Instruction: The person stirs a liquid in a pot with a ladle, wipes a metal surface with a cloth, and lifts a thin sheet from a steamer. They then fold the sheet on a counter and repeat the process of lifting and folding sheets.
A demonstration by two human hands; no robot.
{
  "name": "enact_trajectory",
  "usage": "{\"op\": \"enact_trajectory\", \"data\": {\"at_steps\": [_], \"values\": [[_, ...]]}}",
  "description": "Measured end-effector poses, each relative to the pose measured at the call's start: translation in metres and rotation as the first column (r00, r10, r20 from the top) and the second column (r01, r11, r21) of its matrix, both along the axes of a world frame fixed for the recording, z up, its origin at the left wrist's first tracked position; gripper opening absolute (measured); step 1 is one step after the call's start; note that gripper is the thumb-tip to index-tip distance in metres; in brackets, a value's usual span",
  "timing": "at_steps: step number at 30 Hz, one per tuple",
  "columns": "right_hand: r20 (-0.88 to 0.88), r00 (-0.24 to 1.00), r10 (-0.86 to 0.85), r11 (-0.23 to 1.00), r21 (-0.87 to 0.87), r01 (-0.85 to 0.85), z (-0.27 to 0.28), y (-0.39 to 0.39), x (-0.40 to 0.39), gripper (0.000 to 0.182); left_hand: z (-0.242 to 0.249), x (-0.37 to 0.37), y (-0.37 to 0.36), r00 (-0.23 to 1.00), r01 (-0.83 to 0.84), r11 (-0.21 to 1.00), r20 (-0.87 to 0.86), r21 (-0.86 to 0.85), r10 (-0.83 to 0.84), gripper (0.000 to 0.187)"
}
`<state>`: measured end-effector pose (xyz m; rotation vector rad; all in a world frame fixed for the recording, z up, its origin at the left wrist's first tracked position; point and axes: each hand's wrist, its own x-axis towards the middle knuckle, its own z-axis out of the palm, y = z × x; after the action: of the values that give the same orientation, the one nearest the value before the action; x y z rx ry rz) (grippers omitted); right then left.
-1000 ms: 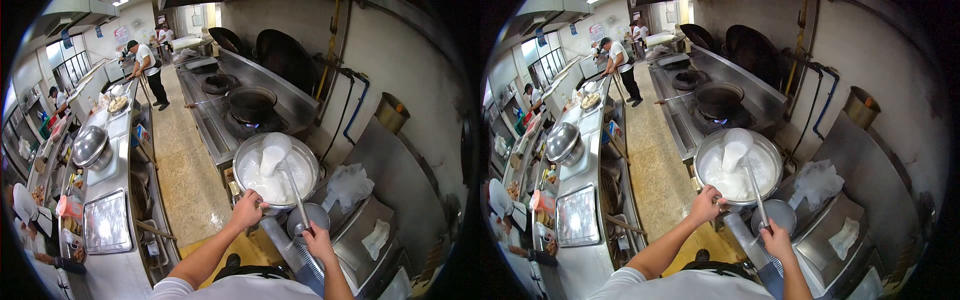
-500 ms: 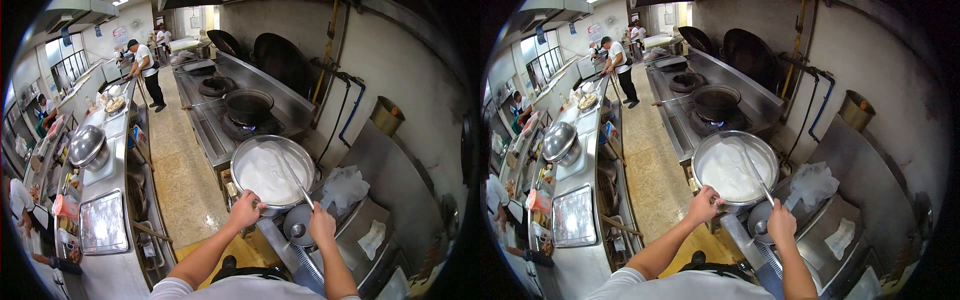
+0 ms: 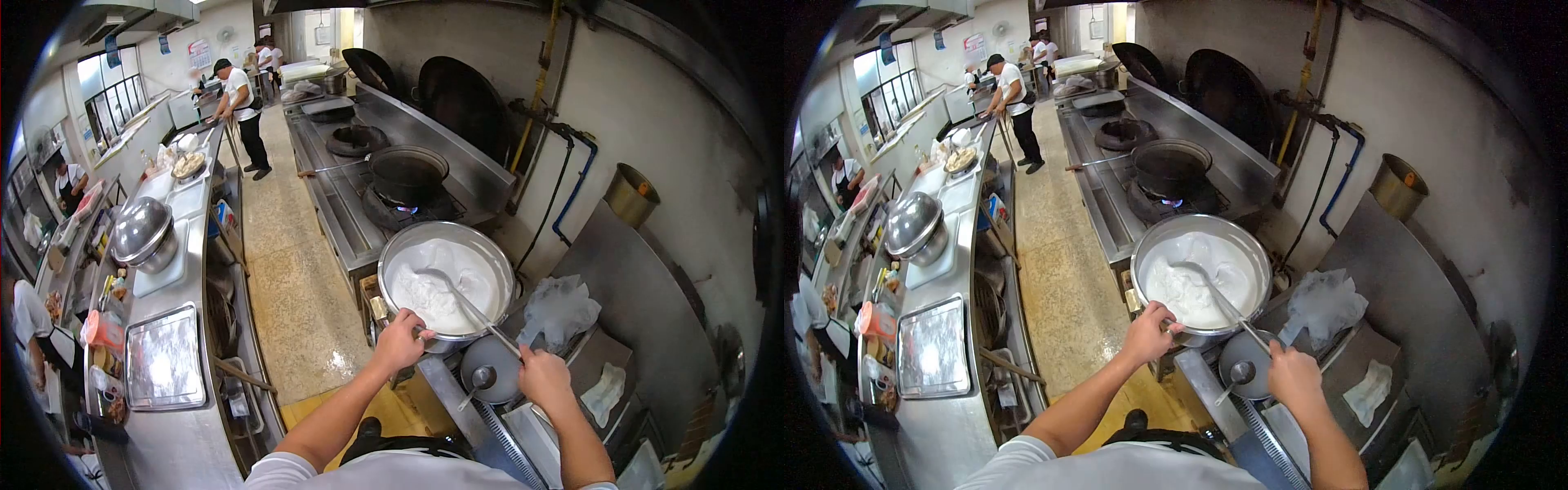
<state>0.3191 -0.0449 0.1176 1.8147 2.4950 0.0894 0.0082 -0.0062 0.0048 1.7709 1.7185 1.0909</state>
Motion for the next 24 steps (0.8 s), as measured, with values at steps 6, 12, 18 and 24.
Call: {"op": "enact_trajectory", "data": {"at_steps": [6,12,18,24], "values": [[0.016,0.996,0.087,0.996,0.003,-0.087,0.059,-0.032,0.012,0.034,0.0,0.0,0.0,1.0,0.01,1.0,-0.006,-0.017,-0.01,0.029],[0.157,0.986,0.06,0.998,-0.028,-0.057,0.121,-0.041,0.002,0.03,-0.004,-0.001,0.002,1.0,0.009,1.0,-0.006,0.0,-0.009,0.029],[0.253,0.953,0.168,0.986,-0.055,-0.159,0.154,-0.015,-0.02,0.017,0.004,-0.002,0.001,1.0,0.022,0.998,0.003,-0.05,-0.022,0.029],[0.283,0.922,0.263,0.963,-0.131,-0.234,0.137,0.011,-0.051,0.018,0.001,-0.003,0.002,1.0,0.017,0.998,0.008,-0.054,-0.017,0.029]]}}
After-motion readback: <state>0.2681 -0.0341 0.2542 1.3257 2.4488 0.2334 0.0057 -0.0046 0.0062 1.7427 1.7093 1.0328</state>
